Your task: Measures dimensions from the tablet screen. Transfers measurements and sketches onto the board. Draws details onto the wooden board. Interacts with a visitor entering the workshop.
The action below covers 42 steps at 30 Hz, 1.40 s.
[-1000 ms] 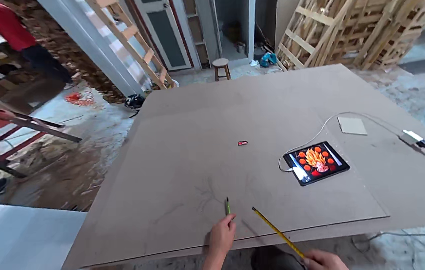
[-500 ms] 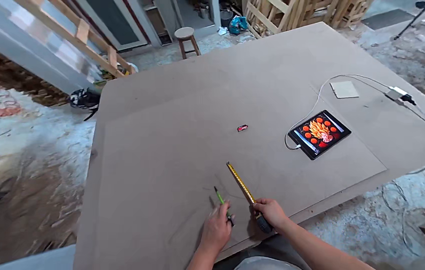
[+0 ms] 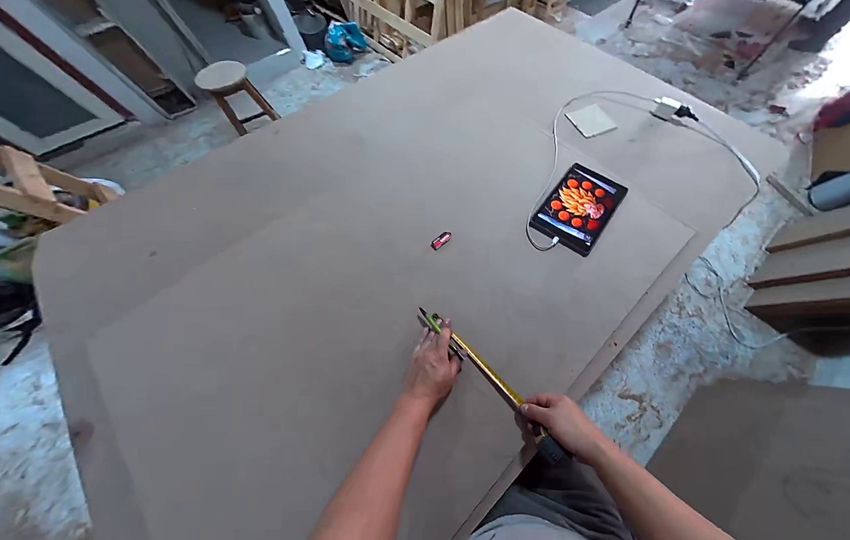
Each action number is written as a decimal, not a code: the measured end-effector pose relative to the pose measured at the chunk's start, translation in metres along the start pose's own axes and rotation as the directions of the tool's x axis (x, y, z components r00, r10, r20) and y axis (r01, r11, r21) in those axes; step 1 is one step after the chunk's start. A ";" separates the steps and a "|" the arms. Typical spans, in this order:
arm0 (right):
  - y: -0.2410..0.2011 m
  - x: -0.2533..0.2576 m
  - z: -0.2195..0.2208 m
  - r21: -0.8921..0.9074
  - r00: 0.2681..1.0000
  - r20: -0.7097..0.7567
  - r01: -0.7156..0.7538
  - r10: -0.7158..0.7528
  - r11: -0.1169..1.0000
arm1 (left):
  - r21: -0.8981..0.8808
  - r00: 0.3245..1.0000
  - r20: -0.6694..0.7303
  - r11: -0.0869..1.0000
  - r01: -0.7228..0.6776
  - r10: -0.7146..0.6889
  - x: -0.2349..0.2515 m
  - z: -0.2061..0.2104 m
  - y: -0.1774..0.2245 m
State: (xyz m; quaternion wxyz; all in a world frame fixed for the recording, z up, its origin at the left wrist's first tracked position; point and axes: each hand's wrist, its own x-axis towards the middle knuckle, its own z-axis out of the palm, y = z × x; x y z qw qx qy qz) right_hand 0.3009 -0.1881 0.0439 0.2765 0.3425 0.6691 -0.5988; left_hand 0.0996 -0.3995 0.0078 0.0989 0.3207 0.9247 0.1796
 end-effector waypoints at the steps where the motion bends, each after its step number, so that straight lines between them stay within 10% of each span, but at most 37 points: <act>1: 0.010 -0.006 -0.006 0.029 1.000 0.015 -0.005 0.005 1.000 | -0.013 1.000 -0.019 1.000 -0.017 0.016 0.008 -0.002 -0.006; 30: 0.042 -0.018 -0.017 -0.026 0.989 -0.127 -0.075 0.071 0.997 | -0.032 0.964 -0.226 0.989 -0.148 0.137 0.035 0.009 -0.038; 37: 0.044 -0.018 -0.015 -0.012 0.990 -0.128 -0.070 0.067 0.998 | -0.411 0.926 -0.328 0.911 0.037 -0.186 0.028 -0.057 -0.028; 42: 0.048 -0.022 -0.016 -0.047 0.989 -0.134 -0.067 0.060 0.997 | -0.790 0.831 -0.306 0.611 0.051 -0.465 0.027 -0.088 -0.061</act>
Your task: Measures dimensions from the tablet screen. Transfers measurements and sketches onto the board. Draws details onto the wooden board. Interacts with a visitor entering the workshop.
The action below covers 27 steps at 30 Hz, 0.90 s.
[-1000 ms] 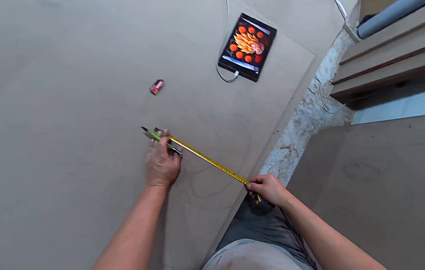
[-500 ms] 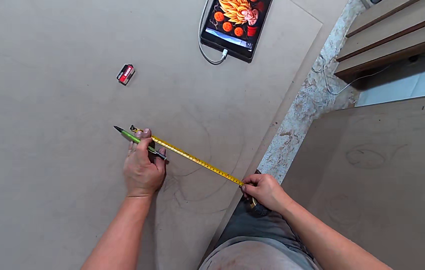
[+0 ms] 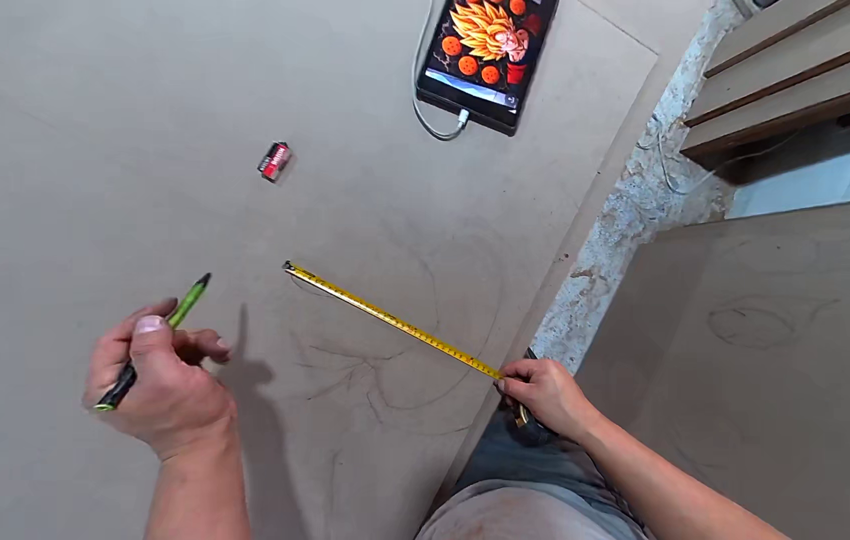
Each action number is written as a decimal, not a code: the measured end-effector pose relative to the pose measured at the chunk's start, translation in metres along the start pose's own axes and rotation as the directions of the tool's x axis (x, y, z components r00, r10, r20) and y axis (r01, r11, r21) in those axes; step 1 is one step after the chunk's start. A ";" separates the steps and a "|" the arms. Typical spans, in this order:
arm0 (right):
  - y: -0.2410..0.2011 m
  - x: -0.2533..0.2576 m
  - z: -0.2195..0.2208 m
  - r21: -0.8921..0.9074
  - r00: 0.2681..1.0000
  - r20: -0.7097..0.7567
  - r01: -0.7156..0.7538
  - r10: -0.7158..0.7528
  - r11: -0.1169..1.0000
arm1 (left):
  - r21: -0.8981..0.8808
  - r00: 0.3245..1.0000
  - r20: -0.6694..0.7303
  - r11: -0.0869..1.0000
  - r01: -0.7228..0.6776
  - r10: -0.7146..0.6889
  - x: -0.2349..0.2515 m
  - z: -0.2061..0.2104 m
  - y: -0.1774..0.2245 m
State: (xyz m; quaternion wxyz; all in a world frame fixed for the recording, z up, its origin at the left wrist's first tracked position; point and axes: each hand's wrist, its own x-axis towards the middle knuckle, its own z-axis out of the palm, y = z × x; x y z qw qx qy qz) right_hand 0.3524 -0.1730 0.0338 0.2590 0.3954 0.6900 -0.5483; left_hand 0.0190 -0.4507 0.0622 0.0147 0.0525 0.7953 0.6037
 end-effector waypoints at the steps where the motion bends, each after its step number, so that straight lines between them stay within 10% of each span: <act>1: 0.000 0.000 0.000 -0.011 1.000 -0.005 0.007 -0.007 1.000 | -0.081 0.999 0.014 0.996 0.032 -0.031 0.003 -0.001 0.001; 5: 0.004 0.004 0.003 -0.029 0.998 -0.027 0.060 -0.061 0.998 | -0.259 0.988 0.074 0.954 0.152 -0.137 0.014 0.007 -0.003; 10: 0.006 0.004 0.005 -0.006 0.997 -0.047 0.061 -0.061 0.998 | -0.063 0.958 -0.098 0.963 0.263 -0.269 0.028 0.035 -0.009; 15: 0.006 0.004 0.006 0.024 0.997 -0.054 0.057 -0.055 0.998 | -0.102 0.935 0.114 0.932 0.348 -0.337 0.036 0.050 -0.021; 27: 0.002 0.003 0.010 0.036 0.997 -0.054 0.050 -0.048 0.998 | 0.410 0.943 0.095 0.876 0.254 -0.318 0.051 0.071 -0.012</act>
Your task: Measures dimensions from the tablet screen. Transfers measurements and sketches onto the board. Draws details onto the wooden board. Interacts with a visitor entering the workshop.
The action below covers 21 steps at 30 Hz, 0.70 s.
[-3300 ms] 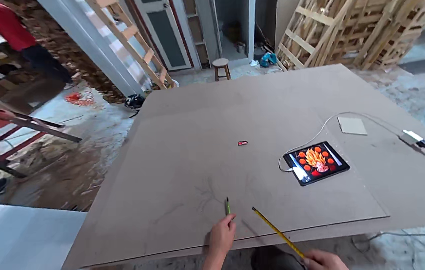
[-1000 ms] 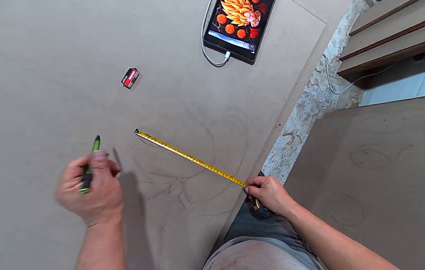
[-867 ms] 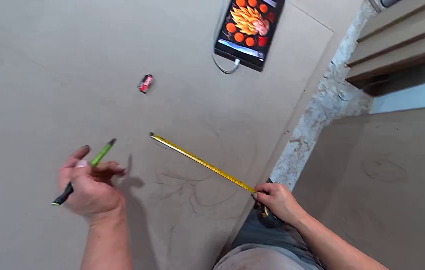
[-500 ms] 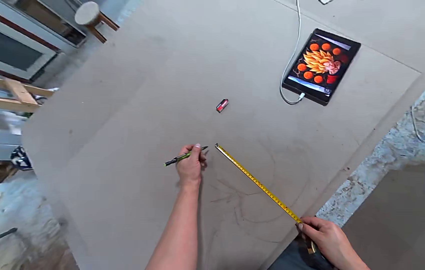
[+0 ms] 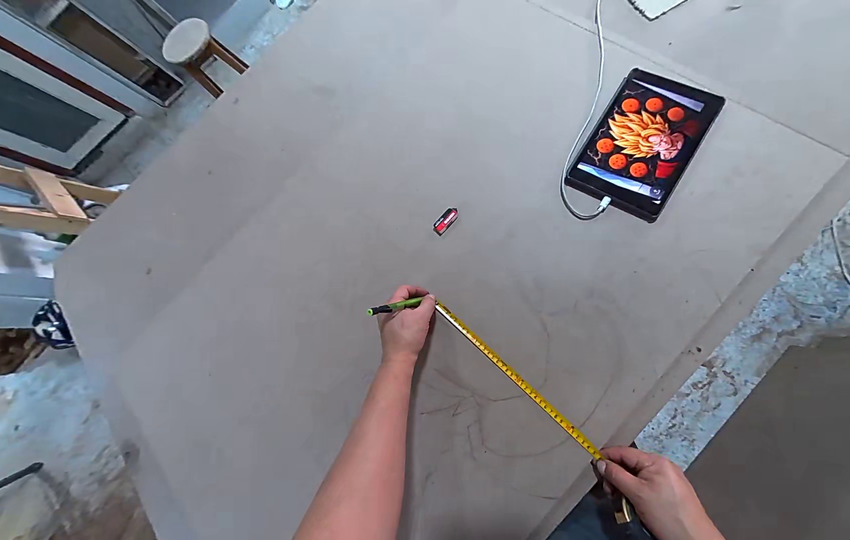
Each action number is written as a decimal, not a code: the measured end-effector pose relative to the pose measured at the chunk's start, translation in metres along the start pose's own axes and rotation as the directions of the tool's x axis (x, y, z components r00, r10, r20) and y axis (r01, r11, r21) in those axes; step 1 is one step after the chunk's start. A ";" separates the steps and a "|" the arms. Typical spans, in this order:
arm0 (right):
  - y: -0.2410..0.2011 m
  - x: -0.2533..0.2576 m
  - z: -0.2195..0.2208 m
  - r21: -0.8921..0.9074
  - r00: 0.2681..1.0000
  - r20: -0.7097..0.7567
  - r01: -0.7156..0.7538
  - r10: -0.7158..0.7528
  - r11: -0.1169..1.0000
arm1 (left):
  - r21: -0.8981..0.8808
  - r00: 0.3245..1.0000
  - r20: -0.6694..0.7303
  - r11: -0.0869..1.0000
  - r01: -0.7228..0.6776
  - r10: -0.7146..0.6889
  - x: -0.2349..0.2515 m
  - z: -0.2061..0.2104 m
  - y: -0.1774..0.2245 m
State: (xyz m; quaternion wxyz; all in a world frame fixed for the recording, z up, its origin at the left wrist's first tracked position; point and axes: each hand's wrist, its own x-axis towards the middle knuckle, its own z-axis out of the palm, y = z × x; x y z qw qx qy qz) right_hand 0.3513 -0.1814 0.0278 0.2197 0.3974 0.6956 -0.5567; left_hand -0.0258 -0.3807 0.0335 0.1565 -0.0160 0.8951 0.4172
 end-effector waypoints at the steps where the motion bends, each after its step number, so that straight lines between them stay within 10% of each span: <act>1: -0.001 0.000 0.000 -0.002 1.000 0.001 -0.006 0.006 1.000 | 0.070 1.000 0.003 0.997 0.010 -0.010 0.002 0.002 0.004; 16: -0.003 -0.009 0.011 -0.111 0.997 0.082 -0.005 0.015 0.994 | 0.192 0.991 -0.085 0.974 0.119 -0.104 -0.029 -0.033 -0.024; 21: -0.018 -0.002 -0.006 -0.298 0.985 0.145 0.137 -0.097 0.945 | 0.270 0.914 -0.229 0.924 -0.270 0.334 -0.108 -0.058 -0.103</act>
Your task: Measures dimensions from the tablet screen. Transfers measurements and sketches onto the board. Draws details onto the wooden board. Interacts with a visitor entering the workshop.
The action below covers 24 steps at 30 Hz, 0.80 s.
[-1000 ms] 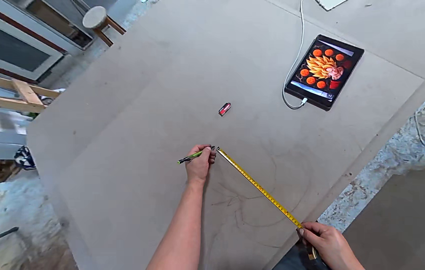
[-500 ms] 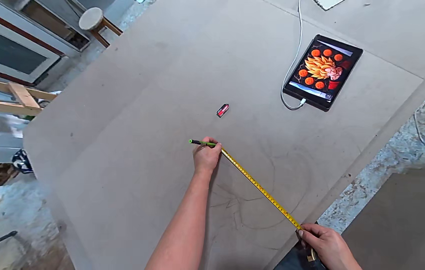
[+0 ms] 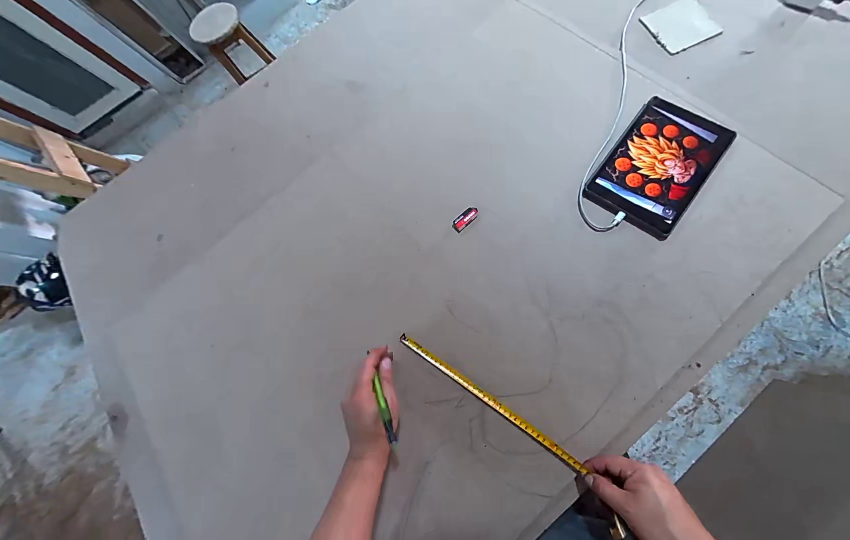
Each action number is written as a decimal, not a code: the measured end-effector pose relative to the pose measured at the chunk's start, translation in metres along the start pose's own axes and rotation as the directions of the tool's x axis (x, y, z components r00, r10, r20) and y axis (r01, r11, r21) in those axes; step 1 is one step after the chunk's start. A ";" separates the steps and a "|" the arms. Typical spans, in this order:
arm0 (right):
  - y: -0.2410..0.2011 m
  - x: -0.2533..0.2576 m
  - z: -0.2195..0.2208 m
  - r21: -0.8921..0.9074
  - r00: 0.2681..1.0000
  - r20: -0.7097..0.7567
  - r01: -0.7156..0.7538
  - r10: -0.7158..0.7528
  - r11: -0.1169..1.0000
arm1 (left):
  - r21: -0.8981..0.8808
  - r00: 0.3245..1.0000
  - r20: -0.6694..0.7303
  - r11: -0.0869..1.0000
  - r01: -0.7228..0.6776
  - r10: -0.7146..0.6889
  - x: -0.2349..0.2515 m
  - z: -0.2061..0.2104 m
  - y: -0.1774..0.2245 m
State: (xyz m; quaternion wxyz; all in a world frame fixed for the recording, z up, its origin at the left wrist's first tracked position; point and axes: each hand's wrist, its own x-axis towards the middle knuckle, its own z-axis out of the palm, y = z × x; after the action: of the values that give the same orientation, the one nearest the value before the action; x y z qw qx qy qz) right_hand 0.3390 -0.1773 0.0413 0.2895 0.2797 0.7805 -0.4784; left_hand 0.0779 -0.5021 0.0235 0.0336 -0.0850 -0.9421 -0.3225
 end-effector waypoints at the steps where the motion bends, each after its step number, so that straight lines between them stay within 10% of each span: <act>1: -0.003 0.006 -0.008 -0.062 0.999 0.011 0.039 -0.039 0.997 | 0.040 0.996 0.003 0.996 -0.084 0.084 -0.018 -0.001 -0.007; 6: -0.051 0.050 -0.054 -0.368 0.979 0.163 0.173 -0.120 0.914 | 0.119 0.977 0.084 0.972 -0.204 0.195 -0.071 0.009 -0.027; 24: -0.291 0.256 -0.070 -0.833 0.897 0.203 0.369 -0.393 0.412 | 0.323 0.938 -0.221 0.888 0.329 -0.267 -0.032 -0.008 -0.054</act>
State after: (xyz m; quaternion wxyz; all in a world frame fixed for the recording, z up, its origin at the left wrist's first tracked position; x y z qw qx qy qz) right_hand -0.0544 -0.1847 0.0537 0.2630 -0.0787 0.9583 -0.0794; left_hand 0.0999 -0.5531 -0.0067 0.0787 0.0964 -0.9801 -0.1546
